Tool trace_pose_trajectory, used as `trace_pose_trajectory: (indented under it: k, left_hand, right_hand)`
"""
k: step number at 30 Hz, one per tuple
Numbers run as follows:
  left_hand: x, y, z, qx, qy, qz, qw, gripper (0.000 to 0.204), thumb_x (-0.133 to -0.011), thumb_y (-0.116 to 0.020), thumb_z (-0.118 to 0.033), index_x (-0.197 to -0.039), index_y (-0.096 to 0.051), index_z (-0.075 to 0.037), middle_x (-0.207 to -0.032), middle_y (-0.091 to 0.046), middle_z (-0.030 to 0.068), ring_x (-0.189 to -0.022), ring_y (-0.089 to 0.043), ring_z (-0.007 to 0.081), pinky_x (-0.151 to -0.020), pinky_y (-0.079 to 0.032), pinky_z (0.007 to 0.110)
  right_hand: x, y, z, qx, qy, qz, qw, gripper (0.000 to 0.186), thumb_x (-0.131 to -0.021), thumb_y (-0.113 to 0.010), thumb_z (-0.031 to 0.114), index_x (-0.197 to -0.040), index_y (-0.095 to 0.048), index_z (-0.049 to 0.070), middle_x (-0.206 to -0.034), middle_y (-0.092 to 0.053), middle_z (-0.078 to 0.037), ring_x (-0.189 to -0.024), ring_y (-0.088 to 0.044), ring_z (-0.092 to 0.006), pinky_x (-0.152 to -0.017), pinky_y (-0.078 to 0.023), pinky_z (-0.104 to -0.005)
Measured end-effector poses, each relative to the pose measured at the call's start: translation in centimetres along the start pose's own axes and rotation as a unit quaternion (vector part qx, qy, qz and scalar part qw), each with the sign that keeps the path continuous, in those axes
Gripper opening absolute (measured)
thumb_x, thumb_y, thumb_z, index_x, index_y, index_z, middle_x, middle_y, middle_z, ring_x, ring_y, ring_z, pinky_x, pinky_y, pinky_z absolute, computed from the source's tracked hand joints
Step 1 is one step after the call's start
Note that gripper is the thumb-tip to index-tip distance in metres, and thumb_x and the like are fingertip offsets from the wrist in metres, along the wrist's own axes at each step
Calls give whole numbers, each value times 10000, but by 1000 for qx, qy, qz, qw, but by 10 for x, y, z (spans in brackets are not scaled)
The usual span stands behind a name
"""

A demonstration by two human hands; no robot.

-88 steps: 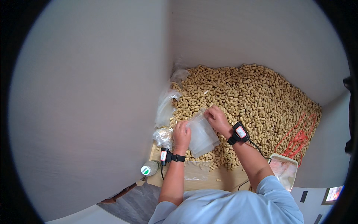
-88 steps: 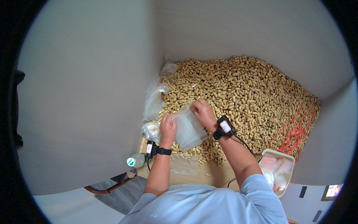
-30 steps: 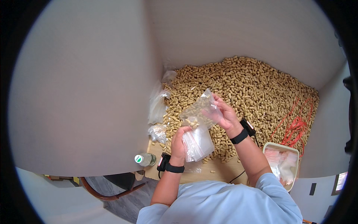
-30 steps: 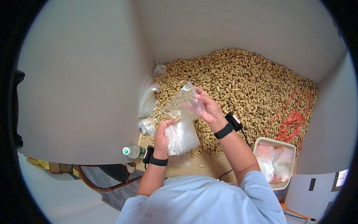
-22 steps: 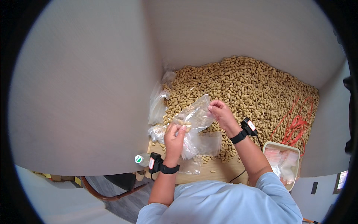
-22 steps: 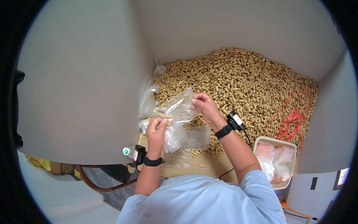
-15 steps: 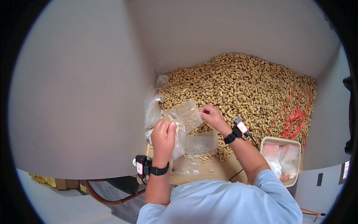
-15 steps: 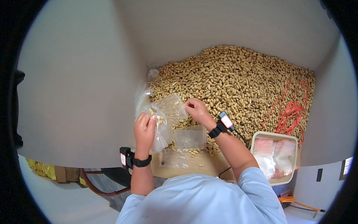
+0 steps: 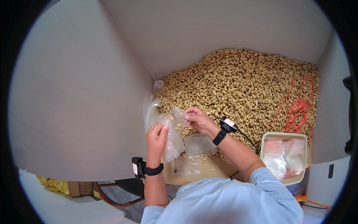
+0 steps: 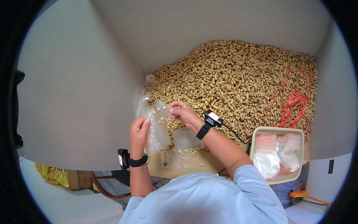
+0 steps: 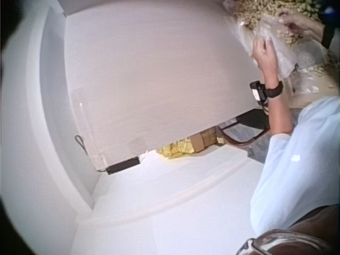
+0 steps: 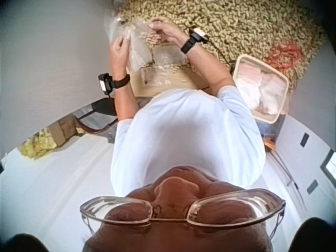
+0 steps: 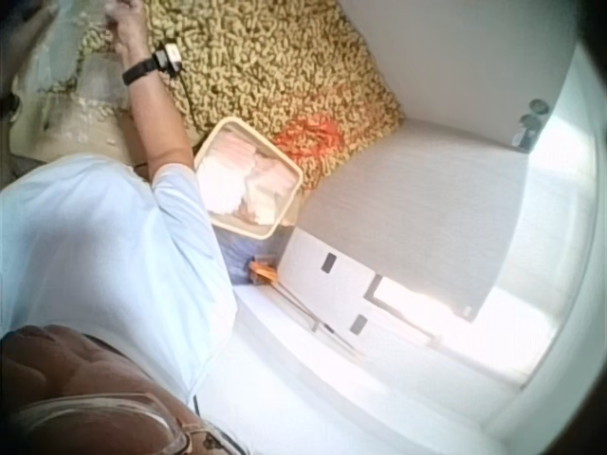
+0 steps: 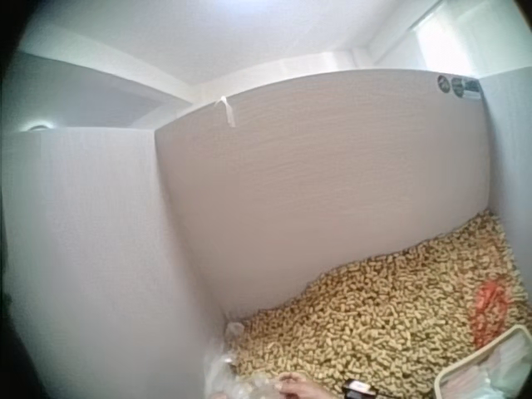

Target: The person scoops peanuts by hand from a large pile and places them into small clear plastic bags. The filled bags are then set aside in a nearby container. The process is repeated continuously throughout the clip.

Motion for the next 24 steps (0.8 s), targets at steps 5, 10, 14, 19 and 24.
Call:
trace_pose_trajectory:
  k: [5, 10, 14, 19, 24]
  left_hand:
    - [3, 5, -8, -25, -20, -18, 999, 280, -837, -612, -91, -662, -423, 18, -629, -398, 83, -571, -374, 175, -533, -327, 306]
    - [3, 10, -10, -25, -12, -21, 999, 261, -839, -609, -87, -672, -439, 20, -631, -410, 83, -576, -380, 175, -536, -332, 304]
    - [2, 11, -11, -46, -22, -25, 998, 234, -832, -616, -89, -685, -468, 18, -647, -441, 99, -579, -421, 205, -536, -353, 326]
    - [-1, -13, -30, -204, -123, 39, 970, 165, -799, -641, -105, -729, -536, 0, -711, -509, 149, -634, -508, 328, -546, -402, 404]
    - [-7, -11, -33, -228, -118, 47, 965, 165, -797, -640, -112, -723, -538, -5, -723, -511, 159, -649, -505, 355, -553, -409, 408]
  right_hand:
    - [0, 8, 11, 58, 92, -39, 993, 198, -844, -612, 52, -1026, -540, 26, -762, -539, 21, -620, -469, -60, -577, -401, -205]
    - [2, 17, 11, 114, 126, -58, 984, 113, -858, -625, 117, -923, -579, 37, -732, -547, 34, -619, -472, -50, -556, -372, -195]
    - [9, 13, 19, 178, 121, -97, 972, 170, -854, -607, 107, -1001, -568, 31, -812, -572, -25, -740, -530, -114, -665, -445, -272]
    - [52, -75, 68, 523, 468, -11, 713, 419, -778, -635, 111, -1175, -517, 52, -1145, -530, -123, -1143, -450, -284, -994, -331, -414]
    - [19, -74, 70, 558, 345, 104, 747, 195, -765, -643, 120, -947, -620, 53, -896, -607, -111, -883, -574, -294, -773, -461, -384]
Point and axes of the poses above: each hand's wrist, its own x-axis away from the middle knuckle, its own y-axis out of the back of the hand, z = x × y, the point moved 8 cm from there along -x, towards the middle knuckle
